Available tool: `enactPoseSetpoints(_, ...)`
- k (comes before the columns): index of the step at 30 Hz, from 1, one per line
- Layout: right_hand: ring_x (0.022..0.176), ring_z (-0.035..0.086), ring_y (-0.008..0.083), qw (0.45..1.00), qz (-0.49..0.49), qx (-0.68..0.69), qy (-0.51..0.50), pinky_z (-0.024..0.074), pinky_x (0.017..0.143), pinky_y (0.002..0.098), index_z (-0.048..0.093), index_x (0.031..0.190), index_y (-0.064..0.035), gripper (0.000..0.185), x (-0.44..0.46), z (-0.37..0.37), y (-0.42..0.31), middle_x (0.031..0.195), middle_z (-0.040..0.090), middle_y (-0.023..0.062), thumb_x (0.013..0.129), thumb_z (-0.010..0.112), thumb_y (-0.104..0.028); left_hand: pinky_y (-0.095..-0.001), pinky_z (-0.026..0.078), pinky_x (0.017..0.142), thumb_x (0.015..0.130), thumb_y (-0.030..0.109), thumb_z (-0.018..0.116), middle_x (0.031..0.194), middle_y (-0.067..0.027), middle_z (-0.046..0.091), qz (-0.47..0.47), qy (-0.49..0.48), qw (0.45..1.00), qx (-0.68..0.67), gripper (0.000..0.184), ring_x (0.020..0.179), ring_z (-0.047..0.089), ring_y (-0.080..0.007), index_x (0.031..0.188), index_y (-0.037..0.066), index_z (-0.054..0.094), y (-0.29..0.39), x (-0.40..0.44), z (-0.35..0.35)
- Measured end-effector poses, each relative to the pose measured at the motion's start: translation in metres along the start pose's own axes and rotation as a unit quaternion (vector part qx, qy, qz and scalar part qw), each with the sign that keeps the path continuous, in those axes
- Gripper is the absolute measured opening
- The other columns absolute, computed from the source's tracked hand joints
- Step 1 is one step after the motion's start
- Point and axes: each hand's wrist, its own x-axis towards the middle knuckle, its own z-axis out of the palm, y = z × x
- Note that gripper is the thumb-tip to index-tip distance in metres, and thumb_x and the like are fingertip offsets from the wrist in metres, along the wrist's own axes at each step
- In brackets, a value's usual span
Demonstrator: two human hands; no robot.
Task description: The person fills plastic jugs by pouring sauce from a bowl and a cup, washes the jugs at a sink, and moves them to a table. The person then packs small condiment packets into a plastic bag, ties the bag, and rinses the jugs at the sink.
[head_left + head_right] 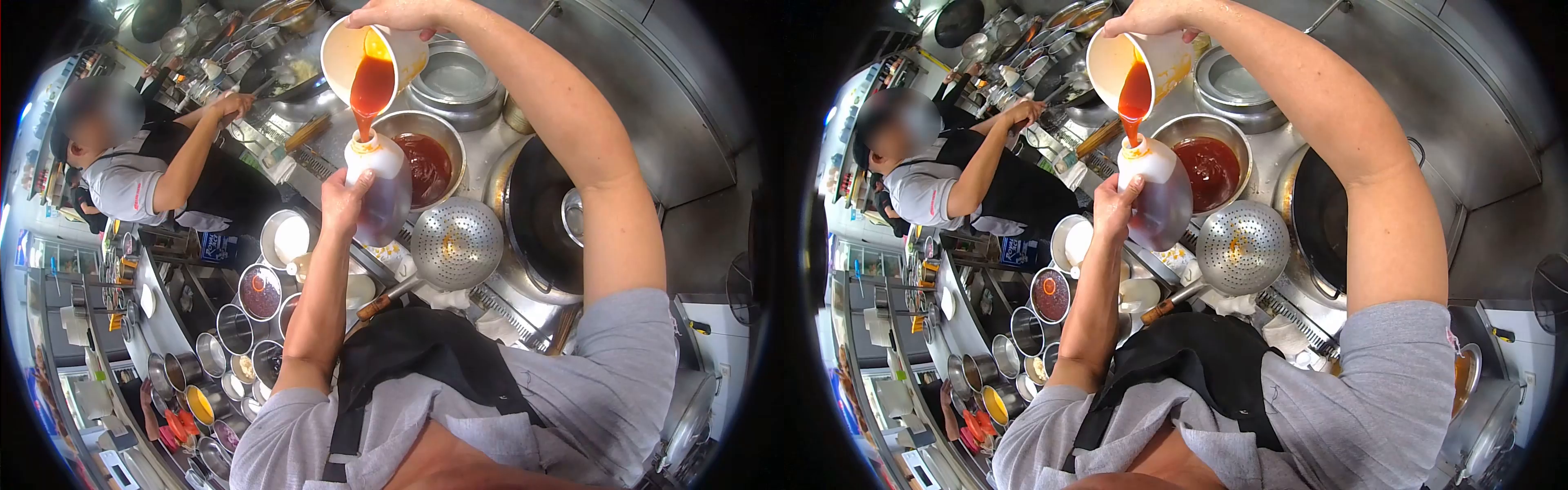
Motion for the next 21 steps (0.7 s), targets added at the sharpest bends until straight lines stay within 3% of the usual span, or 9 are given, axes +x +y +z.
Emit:
enactPoseSetpoints(8, 0.084, 0.065, 0.028, 0.998, -0.005, -0.066, -0.011, 0.0534, 0.064, 0.0434, 0.071, 0.11, -0.0073, 0.052, 0.002, -0.003, -0.006, 0.102, 0.07, 0.0141, 0.089, 0.054, -0.052, -0.0241, 0.034, 0.049, 0.085, 0.026, 0.074, 0.065, 0.0009, 0.055, -0.002, -0.01, 1.0, -0.001, 0.027, 0.053, 0.044, -0.0077, 0.089, 0.001, 0.065, -0.004, 0.001, 0.003)
enactPoseSetpoints(13, 0.096, 0.066, 0.0327, 0.977, -0.11, -0.182, 0.016, 0.0513, 0.083, 0.0414, 0.072, 0.105, -0.0068, 0.055, 0.01, 0.005, -0.007, 0.108, 0.068, 0.0197, 0.088, 0.054, -0.056, -0.0244, 0.034, 0.048, 0.086, 0.025, 0.074, 0.065, 0.001, 0.055, -0.002, -0.011, 1.0, 0.006, 0.026, 0.053, 0.044, -0.0076, 0.089, 0.001, 0.065, -0.008, 0.002, 0.002)
enactPoseSetpoints(17, 0.099, 0.064, 0.0366, 0.962, -0.158, -0.222, 0.014, 0.0499, 0.086, 0.042, 0.07, 0.108, -0.0058, 0.058, 0.006, 0.015, -0.022, 0.107, 0.068, 0.0211, 0.086, 0.055, -0.057, -0.0246, 0.034, 0.048, 0.086, 0.024, 0.073, 0.065, 0.0012, 0.055, -0.008, -0.007, 1.0, 0.005, 0.025, 0.052, 0.043, -0.0072, 0.088, 0.001, 0.065, -0.001, -0.002, 0.004)
enactPoseSetpoints(19, 0.106, 0.064, 0.0279, 0.965, -0.086, -0.249, -0.015, 0.0495, 0.087, 0.0447, 0.07, 0.113, -0.0157, 0.063, 0.004, 0.029, -0.032, 0.116, 0.068, 0.0084, 0.079, 0.052, -0.065, -0.0248, 0.034, 0.048, 0.086, 0.024, 0.073, 0.065, 0.0013, 0.055, -0.003, -0.007, 1.0, -0.006, 0.024, 0.052, 0.043, -0.007, 0.087, 0.001, 0.065, 0.001, -0.003, 0.005)
enactPoseSetpoints(21, 0.101, 0.066, 0.0274, 0.963, -0.1, -0.249, 0.025, 0.0518, 0.085, 0.0431, 0.073, 0.106, -0.0139, 0.062, -0.013, 0.039, -0.036, 0.107, 0.071, 0.0089, 0.077, 0.052, -0.065, -0.0246, 0.033, 0.047, 0.087, 0.025, 0.073, 0.064, 0.0017, 0.054, 0.003, -0.011, 1.0, -0.014, 0.025, 0.051, 0.042, -0.0067, 0.085, 0.002, 0.064, 0.0, -0.003, 0.003)
